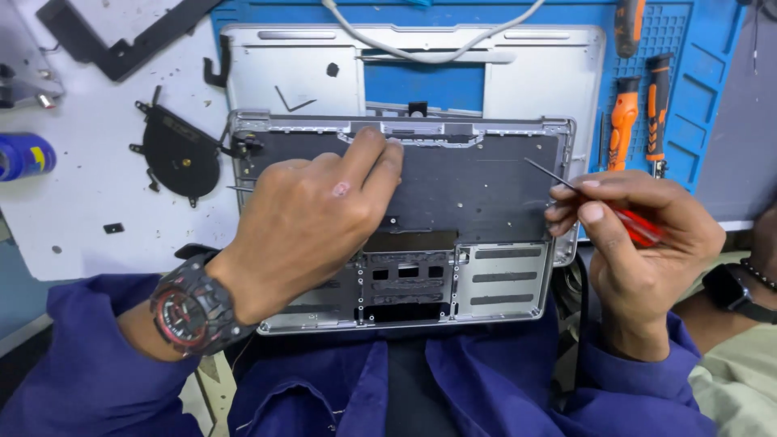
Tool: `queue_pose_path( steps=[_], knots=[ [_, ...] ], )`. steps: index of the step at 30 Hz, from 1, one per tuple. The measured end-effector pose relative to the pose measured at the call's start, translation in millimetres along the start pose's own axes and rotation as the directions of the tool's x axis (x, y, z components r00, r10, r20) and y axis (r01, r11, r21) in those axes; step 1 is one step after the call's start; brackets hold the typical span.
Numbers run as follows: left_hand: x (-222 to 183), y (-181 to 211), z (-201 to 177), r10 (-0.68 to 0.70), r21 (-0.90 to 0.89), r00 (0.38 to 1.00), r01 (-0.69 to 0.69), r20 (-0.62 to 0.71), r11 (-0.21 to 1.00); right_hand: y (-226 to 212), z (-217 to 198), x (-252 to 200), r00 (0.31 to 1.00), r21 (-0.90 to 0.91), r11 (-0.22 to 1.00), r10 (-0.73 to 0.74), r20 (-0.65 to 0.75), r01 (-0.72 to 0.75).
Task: The person uses screwdrivers to unscrew and remove components from the bottom of a partially disassembled laptop on a workbench, prying at internal parts and handling small screws and brackets while working around the open chassis.
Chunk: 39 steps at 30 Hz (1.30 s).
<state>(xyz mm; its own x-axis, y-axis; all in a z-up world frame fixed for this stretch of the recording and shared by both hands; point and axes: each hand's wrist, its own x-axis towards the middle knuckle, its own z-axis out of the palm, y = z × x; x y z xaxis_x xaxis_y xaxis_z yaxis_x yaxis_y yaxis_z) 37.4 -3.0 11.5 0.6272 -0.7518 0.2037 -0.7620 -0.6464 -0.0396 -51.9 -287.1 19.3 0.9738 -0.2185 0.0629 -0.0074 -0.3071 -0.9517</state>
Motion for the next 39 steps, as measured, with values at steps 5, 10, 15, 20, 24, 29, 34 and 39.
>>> queue_pose_path(
  steps=[5,10,15,20,24,29,34,39],
  knots=[
    [-1,1,9,-0.017,0.040,0.999,0.018,-0.027,0.999,-30,21,20,0.958,-0.241,0.938,-0.203,0.204,0.250],
    [-4,1,14,-0.043,0.051,0.996,0.048,-0.084,0.998,-32,43,43,0.820,-0.482,0.669,-0.393,0.416,0.566],
    [-8,2,14,-0.066,0.000,0.989,0.067,-0.134,0.998,-24,63,53,0.798,-0.487,0.673,-0.269,0.540,0.557],
    [-14,1,5,-0.127,0.023,0.984,0.131,-0.127,0.991,-14,76,43,0.760,-0.500,0.622,-0.256,0.598,0.602],
    [-17,1,3,-0.162,0.040,0.981,0.167,-0.108,0.985,-21,83,41,0.793,-0.506,0.658,-0.243,0.558,0.558],
    [-19,3,6,-0.172,-0.001,0.980,0.172,-0.102,0.985,-18,89,45,0.827,-0.545,0.673,-0.186,0.530,0.500],
    [-17,0,4,-0.180,-0.032,0.979,0.178,-0.099,0.983,-14,94,44,0.868,-0.601,0.667,-0.144,0.475,0.440],
    [-17,-3,3,-0.182,-0.133,0.983,0.177,-0.031,0.975,-14,96,40,0.874,-0.587,0.671,-0.203,0.442,0.453]
  ],
)
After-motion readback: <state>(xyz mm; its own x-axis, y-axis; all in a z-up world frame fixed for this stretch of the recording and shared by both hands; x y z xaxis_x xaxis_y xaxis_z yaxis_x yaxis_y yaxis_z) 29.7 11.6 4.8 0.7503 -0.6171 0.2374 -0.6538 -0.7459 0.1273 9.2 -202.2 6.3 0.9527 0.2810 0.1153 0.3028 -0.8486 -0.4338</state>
